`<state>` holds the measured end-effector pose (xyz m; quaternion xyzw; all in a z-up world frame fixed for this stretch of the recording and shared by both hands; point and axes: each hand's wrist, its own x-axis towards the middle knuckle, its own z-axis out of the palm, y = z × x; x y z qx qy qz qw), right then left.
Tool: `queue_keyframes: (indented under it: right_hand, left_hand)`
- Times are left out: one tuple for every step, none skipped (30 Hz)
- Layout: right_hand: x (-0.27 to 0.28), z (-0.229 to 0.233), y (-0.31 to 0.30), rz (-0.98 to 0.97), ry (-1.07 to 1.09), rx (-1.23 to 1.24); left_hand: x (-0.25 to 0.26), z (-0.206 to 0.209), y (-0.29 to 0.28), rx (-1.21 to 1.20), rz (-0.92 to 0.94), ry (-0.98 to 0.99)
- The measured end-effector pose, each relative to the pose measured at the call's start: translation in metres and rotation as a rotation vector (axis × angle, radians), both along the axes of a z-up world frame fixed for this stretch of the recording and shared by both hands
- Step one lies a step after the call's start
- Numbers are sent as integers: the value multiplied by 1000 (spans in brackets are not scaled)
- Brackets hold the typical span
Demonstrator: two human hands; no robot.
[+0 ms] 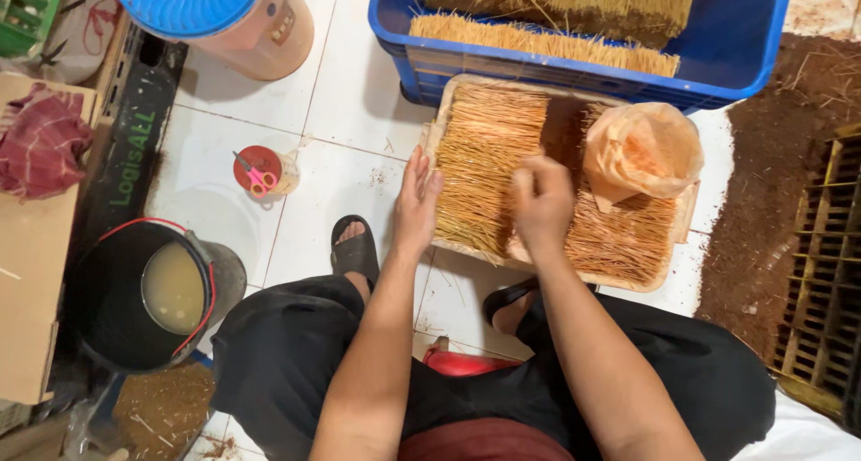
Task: The person sits on a low stool and repeatedly arranges thin sticks in a white tray, smoothing and aligning them by hand. They occasionally transfer bundles of sticks into a blue bin nearby.
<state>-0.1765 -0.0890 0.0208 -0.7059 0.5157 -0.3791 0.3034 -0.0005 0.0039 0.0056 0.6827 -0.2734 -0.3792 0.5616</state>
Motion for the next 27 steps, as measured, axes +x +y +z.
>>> queue_keyframes:
  right_hand:
    - [-5,-2,-8,-97,-77,157]
    - [-9,-6,-18,-193,-154,315]
    - [-11,-10,-25,-288,-233,472]
    - [-9,-16,-28,-284,-311,613]
    - [-5,-22,-30,-280,-390,755]
    - [-3,-27,-30,-274,-469,896]
    - [1,-32,-29,-225,-509,921]
    - [7,-36,-26,-176,-549,944]
    - [11,-38,-23,-126,-586,970]
    - [11,-37,-23,-140,-582,979]
    - [7,-34,-24,-156,-576,989]
    - [5,-30,-24,-171,-570,998]
    - [5,-25,-23,-107,-610,985]
    - [4,-19,-21,-44,-650,972]
    - [5,-14,-20,23,-689,961]
    - [5,-7,-22,33,-615,952]
    - [4,-1,-22,41,-543,947]
    - [2,6,-21,49,-470,942]
    - [-1,15,-19,119,-246,674]
    - [-6,24,-14,182,-25,402]
    - [-9,34,-10,234,193,122]
    - [-8,41,-4,355,318,89]
    - [-5,45,4,475,444,55]
    - [-3,47,10,596,571,22]
    - [0,46,15,620,618,-9]
    - [5,41,19,644,665,-41]
    - [10,33,23,671,712,-69]
  left_hand:
    - [2,0,-4,9,-11,-9]
    - [5,-1,-10,19,-22,-18]
    - [8,-2,-15,27,-32,-29]
    - [10,-3,-19,30,-47,-13]
    - [12,-4,-24,33,-62,3]
    - [12,-4,-27,36,-77,19]
    - [12,-2,-27,55,-108,-18]
    - [10,1,-28,75,-139,-55]
    - [8,5,-27,98,-168,-90]
    - [7,10,-25,162,-147,-97]
    - [6,15,-22,228,-127,-101]
    - [5,20,-18,293,-107,-106]
    - [4,24,-18,350,-146,-148]
    - [3,26,-17,407,-185,-191]
    - [4,26,-16,465,-222,-234]
    - [5,25,-17,361,-199,-162]
    - [7,21,-15,263,-176,-91]
    - [9,17,-14,165,-154,-19]
    - [10,13,-13,131,-113,-5]
    - [12,10,-12,97,-72,8]
    - [13,7,-12,61,-33,22]
    - [13,6,-11,51,-25,27]
    - [12,5,-9,40,-17,33]
    - [11,5,-6,29,-9,40]
    - [10,7,-4,83,-22,26]
    - [8,8,-2,137,-35,12]
    - [6,8,1,194,-47,-1]
